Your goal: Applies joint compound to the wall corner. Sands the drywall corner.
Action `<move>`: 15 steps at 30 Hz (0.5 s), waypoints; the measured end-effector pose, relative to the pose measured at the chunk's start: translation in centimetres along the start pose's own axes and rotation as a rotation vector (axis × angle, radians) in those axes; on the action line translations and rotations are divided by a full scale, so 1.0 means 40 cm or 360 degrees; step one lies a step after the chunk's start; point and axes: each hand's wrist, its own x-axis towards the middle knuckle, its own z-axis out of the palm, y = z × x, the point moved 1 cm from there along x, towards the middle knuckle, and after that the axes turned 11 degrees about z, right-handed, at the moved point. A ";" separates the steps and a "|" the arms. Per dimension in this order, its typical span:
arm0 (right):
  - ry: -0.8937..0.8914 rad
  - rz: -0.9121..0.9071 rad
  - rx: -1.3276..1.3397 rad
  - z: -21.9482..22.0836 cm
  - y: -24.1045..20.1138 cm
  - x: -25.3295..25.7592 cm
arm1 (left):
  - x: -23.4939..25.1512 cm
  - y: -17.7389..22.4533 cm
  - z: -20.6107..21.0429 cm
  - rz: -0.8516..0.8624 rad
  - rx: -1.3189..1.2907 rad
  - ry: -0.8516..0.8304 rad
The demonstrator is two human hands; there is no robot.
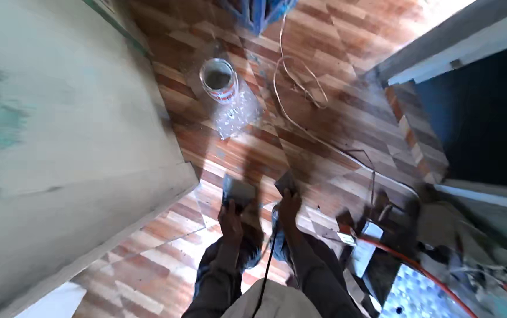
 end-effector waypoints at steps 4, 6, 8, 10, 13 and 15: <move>0.0203 -0.0096 -0.0113 -0.193 -0.045 -0.060 | -0.097 0.198 -0.122 0.0066 0.0278 -0.0077; 0.0191 -0.0140 -0.0259 -0.326 -0.018 -0.083 | -0.137 0.323 -0.203 0.0160 0.0509 -0.0205; 0.0120 -0.0022 -0.0582 -0.470 0.020 -0.139 | -0.179 0.445 -0.277 0.0258 0.0765 -0.0296; -0.0001 0.0143 -0.1035 -0.630 0.084 -0.218 | -0.225 0.548 -0.353 0.0291 0.1044 -0.0353; -0.0055 0.0194 -0.1406 -0.862 0.212 -0.370 | -0.282 0.639 -0.468 0.0292 0.1263 -0.0346; -0.0162 0.0268 -0.1547 -0.992 0.235 -0.464 | -0.315 0.682 -0.542 0.0208 0.1294 -0.0275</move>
